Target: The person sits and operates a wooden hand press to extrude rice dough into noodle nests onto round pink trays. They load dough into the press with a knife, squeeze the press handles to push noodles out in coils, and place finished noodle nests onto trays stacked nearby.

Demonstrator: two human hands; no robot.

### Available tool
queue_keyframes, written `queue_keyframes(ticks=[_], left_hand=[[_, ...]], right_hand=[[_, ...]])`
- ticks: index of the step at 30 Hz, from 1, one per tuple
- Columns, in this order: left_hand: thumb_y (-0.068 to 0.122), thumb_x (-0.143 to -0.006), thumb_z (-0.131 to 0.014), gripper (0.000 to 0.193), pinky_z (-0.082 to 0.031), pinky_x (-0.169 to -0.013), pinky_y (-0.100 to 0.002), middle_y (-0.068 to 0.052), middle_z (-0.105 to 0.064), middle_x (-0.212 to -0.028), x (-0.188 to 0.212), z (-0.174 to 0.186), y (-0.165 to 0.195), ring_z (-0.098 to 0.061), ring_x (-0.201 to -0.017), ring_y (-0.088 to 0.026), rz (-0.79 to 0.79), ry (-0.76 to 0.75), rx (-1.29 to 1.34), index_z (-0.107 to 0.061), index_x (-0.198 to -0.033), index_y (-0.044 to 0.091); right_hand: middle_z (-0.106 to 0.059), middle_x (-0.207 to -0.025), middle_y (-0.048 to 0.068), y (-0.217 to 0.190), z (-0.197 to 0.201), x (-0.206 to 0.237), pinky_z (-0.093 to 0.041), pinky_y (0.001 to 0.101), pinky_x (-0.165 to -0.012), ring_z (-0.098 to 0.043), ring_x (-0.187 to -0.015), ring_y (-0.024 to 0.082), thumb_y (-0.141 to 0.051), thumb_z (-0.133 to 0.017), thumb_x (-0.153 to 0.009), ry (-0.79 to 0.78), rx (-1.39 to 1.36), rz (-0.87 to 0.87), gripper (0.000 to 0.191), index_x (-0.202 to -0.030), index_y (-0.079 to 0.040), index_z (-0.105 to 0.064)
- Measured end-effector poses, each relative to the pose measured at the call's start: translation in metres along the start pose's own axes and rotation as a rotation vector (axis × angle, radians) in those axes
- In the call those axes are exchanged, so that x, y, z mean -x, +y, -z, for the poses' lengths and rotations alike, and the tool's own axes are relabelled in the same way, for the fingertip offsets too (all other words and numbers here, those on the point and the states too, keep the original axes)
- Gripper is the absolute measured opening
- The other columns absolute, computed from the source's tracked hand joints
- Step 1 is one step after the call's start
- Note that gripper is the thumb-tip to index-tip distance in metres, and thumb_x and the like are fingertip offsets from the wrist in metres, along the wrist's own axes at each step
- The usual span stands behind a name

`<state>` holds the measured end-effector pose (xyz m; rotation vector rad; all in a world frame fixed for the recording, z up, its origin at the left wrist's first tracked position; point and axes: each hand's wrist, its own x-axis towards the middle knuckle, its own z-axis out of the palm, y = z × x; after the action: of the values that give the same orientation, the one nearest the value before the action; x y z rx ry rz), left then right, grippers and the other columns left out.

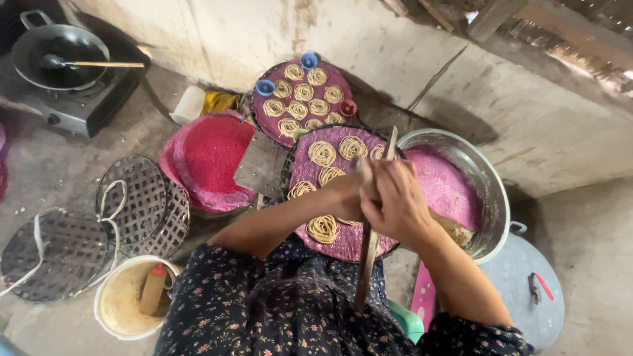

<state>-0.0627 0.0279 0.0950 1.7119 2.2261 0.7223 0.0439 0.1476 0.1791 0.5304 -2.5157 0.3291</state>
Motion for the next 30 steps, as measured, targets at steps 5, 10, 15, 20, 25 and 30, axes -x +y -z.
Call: queue_keyframes(ticks=[5,10,15,20,25,30], left_hand=[[0.027,-0.082,-0.072,0.019,-0.058,-0.076,-0.044,-0.011,-0.073,-0.093,-0.002,0.01,0.032,-0.071,-0.089,-0.03,0.078,-0.082,-0.169,-0.074,-0.093,0.012],[0.028,-0.081,-0.076,0.029,-0.057,-0.071,-0.045,-0.01,-0.073,-0.091,-0.027,-0.014,0.004,-0.071,-0.085,-0.029,0.099,-0.065,-0.114,-0.069,-0.106,0.014],[0.01,-0.063,-0.084,0.057,-0.056,-0.086,-0.042,-0.02,-0.069,-0.103,-0.062,-0.071,-0.068,-0.067,-0.097,-0.031,-0.122,0.3,0.322,-0.064,-0.115,-0.001],[0.016,-0.074,-0.091,0.06,-0.055,-0.105,-0.041,-0.013,-0.071,-0.126,-0.088,-0.124,-0.041,-0.069,-0.117,-0.027,-0.205,0.079,0.795,-0.066,-0.128,0.008],[0.008,-0.086,-0.085,0.054,-0.053,-0.116,-0.045,-0.006,-0.052,-0.158,-0.123,-0.103,0.022,-0.052,-0.145,-0.029,-0.925,0.39,1.689,-0.068,-0.136,0.017],[0.011,-0.096,-0.078,0.045,-0.055,-0.104,-0.035,-0.006,-0.061,-0.133,-0.043,-0.058,0.006,-0.05,-0.132,-0.025,-0.556,0.491,1.6,-0.067,-0.139,0.017]], right_hand=[[-0.065,-0.081,0.011,0.041,0.042,0.018,-0.054,0.0351,-0.061,-0.067,-0.067,0.021,-0.006,-0.073,-0.084,-0.139,-0.283,-0.417,0.05,-0.124,0.001,-0.044],[-0.061,-0.084,0.009,0.103,0.105,0.091,-0.049,0.0322,-0.058,-0.061,-0.07,0.017,0.01,-0.065,-0.083,0.073,-0.515,-0.816,0.054,-0.131,-0.005,-0.044],[-0.062,-0.088,0.007,0.111,0.143,0.179,-0.043,0.0315,-0.059,-0.06,-0.072,0.018,-0.001,-0.06,-0.098,0.865,-0.526,-0.913,0.046,-0.139,-0.009,-0.042],[-0.06,-0.083,0.013,0.105,0.108,0.219,-0.053,0.0373,-0.076,-0.06,-0.074,0.024,-0.004,-0.061,-0.104,1.612,-0.665,-0.301,0.026,-0.123,-0.006,-0.044],[-0.063,-0.106,0.01,0.079,0.023,0.21,-0.05,0.0404,-0.111,-0.064,-0.109,0.023,-0.016,-0.057,-0.109,1.342,-1.089,-0.427,0.014,-0.121,-0.009,-0.051],[-0.065,-0.121,0.007,0.152,-0.018,0.252,-0.051,0.0395,-0.102,-0.064,-0.115,0.019,-0.027,-0.063,-0.101,0.593,-0.964,-0.818,0.034,-0.131,-0.011,-0.057]])
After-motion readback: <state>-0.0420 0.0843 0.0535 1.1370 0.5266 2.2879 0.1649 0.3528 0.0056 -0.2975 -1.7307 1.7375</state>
